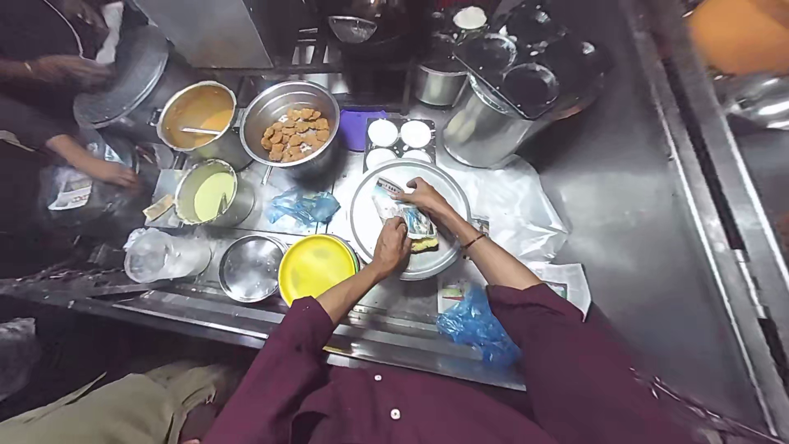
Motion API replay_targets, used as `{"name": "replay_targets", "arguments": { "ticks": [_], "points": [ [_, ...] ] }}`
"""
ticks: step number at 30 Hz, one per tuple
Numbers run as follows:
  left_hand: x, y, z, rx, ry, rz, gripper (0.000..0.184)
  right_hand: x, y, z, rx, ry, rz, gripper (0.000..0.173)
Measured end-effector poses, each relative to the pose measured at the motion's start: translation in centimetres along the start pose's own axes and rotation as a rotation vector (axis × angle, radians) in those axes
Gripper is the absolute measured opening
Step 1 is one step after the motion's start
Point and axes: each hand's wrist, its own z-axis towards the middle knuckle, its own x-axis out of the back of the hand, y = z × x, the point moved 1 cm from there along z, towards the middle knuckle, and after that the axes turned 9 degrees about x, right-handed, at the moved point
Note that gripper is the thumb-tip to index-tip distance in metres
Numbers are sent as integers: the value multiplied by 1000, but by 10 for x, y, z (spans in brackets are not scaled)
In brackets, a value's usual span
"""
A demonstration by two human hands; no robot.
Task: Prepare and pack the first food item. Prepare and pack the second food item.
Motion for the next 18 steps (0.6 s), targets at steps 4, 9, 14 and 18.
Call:
{"name": "replay_targets", "arguments": {
  "ticks": [4, 9, 14, 18],
  "points": [
    [3, 0, -2, -21, -10, 28, 23, 5, -30, 20, 63, -196, -35, 37],
    [3, -1, -2, -28, 54, 139, 22, -10, 15, 109, 381, -420, 135, 33],
    [3, -3, -4, -16, 94, 209, 24, 12, 7, 65, 544, -434, 83, 45],
    [-4, -7, -7, -20, 124, 201, 22, 6, 47, 49, 924, -365, -114, 33]
  ]
}}
